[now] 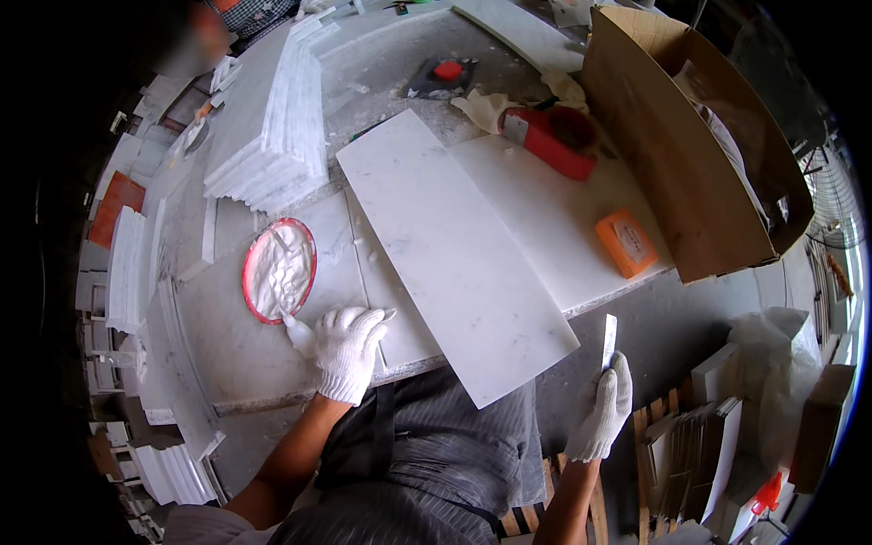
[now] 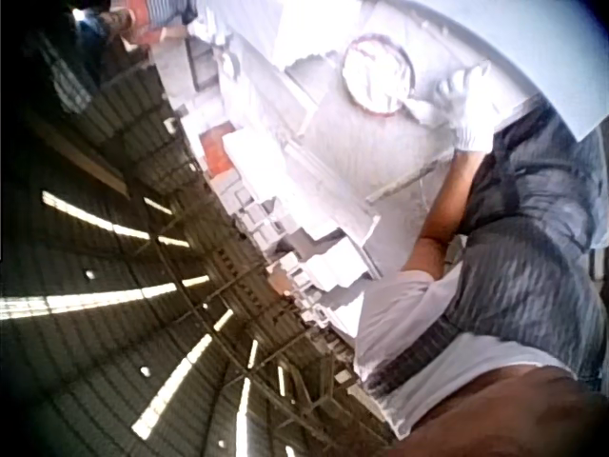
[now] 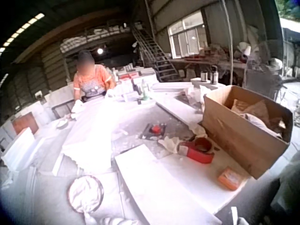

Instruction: The person applies a white paste to the edges of rectangular plaster panels using a small metal spatula, then smooths the edges with a sanding block. The person repeats this process on multiple panels, stacking finished pieces on the table.

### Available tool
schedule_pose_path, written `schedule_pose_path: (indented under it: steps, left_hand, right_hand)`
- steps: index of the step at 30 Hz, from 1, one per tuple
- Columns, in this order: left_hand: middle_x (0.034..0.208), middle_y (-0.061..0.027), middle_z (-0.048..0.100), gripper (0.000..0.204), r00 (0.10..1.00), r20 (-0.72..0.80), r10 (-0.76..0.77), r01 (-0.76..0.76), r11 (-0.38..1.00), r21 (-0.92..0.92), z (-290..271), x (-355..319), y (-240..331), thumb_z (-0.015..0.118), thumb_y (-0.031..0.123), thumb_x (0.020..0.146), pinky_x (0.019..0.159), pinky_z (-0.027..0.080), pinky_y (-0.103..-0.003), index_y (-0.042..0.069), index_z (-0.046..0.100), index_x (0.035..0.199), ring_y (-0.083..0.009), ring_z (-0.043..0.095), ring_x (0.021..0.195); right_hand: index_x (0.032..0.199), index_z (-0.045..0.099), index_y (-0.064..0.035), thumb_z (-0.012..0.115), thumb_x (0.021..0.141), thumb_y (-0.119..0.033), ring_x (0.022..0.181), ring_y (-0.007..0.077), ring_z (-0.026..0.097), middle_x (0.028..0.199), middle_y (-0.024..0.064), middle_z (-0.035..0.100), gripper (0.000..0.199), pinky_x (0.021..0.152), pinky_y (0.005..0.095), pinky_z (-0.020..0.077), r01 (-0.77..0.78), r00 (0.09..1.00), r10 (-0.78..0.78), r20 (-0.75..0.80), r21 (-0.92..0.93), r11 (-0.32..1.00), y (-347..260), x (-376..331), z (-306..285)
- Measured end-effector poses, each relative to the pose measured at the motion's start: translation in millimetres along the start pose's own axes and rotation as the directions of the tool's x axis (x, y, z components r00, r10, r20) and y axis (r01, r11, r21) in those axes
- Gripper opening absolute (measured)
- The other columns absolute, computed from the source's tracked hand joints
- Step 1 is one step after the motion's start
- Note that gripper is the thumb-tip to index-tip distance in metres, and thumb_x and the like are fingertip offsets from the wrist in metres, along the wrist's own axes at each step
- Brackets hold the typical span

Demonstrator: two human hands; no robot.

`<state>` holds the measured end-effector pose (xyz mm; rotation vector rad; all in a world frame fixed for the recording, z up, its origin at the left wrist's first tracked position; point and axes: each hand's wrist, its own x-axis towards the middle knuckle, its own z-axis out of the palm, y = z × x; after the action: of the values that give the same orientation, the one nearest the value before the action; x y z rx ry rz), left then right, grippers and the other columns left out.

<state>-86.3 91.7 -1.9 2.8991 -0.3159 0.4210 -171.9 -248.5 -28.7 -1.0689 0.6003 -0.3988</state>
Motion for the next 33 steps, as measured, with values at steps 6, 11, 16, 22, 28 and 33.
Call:
schedule_pose_path:
  steps: [6, 11, 16, 22, 28, 33]
  left_hand:
    - [0.088, -0.0027, 0.064, 0.017, 0.987, -0.16, -0.031, -0.006, 0.975, -0.222, -10, 39, 35, 0.073, 0.02, 0.082, 0.083, 0.046, -0.044, 0.015, 0.074, 0.099, -0.0281, 0.058, 0.089]
    - [0.087, -0.0051, 0.067, 0.015, 0.938, -0.212, 0.275, -0.316, 0.93, -0.19, 5, 115, 91, 0.072, 0.023, 0.084, 0.083, 0.048, -0.042, 0.013, 0.073, 0.094, -0.0285, 0.06, 0.089]
    - [0.076, -0.005, 0.062, 0.007, 0.91, -0.07, 0.408, -0.409, 0.913, 0.0, 48, 168, 86, 0.068, 0.022, 0.083, 0.078, 0.05, -0.042, 0.015, 0.071, 0.085, -0.0279, 0.062, 0.08]
    - [0.075, -0.0053, 0.061, 0.008, 0.755, -0.069, 0.653, -0.656, 0.751, -0.069, 46, 157, 96, 0.064, 0.018, 0.084, 0.078, 0.052, -0.04, 0.016, 0.071, 0.085, -0.0256, 0.061, 0.078]
    - [0.077, -0.0057, 0.062, 0.01, 0.796, -0.037, 0.605, -0.602, 0.796, 0.064, 48, 181, 90, 0.063, 0.022, 0.085, 0.078, 0.052, -0.04, 0.015, 0.07, 0.084, -0.0256, 0.06, 0.08]
    - [0.076, -0.0033, 0.062, 0.009, 0.707, -0.061, 0.705, -0.706, 0.699, -0.109, 44, 171, 92, 0.064, 0.021, 0.085, 0.081, 0.051, -0.04, 0.015, 0.071, 0.083, -0.0255, 0.06, 0.082]
  right_hand:
    - [0.136, 0.053, 0.0007, 0.059, 0.101, -0.013, 0.072, 0.0037, 0.05, 0.094, 0.0007, 0.061, 0.039, 0.061, 0.0173, 0.0428, -0.001, 0.994, 0.008, -0.11, 0.064, 0.998, 6, 1, 0]
    - [0.131, 0.057, 0.0052, 0.065, 0.097, -0.016, 0.073, 0.0047, 0.046, 0.091, 0.0002, 0.057, 0.041, 0.064, 0.0183, 0.0386, 0.01, 0.992, -0.005, -0.128, 0.036, 0.999, -3, -4, 13]
    - [0.131, 0.057, 0.005, 0.064, 0.097, -0.016, 0.076, 0.0047, 0.049, 0.094, 0.0007, 0.059, 0.041, 0.066, 0.0185, 0.0409, 0.037, 0.986, -0.03, -0.165, 0.042, 0.998, -5, -6, 4]
    - [0.131, 0.058, 0.0043, 0.064, 0.097, -0.019, 0.073, 0.0054, 0.049, 0.091, 0.0002, 0.059, 0.041, 0.064, 0.0195, 0.0401, -0.021, 0.991, 0.02, -0.132, -0.004, 1.0, 3, 3, -7]
    - [0.133, 0.055, 0.0045, 0.06, 0.1, -0.014, 0.071, 0.0044, 0.049, 0.093, 0.0002, 0.059, 0.038, 0.062, 0.0175, 0.0415, 0.026, 0.996, -0.025, -0.083, 0.007, 1.0, -4, 5, 7]
    - [0.135, 0.052, 0.0032, 0.059, 0.101, -0.014, 0.073, 0.0048, 0.052, 0.093, 0.0004, 0.059, 0.039, 0.062, 0.0179, 0.0433, 0.016, 1.0, -0.015, -0.013, 0.084, 0.996, 1, 6, -4]
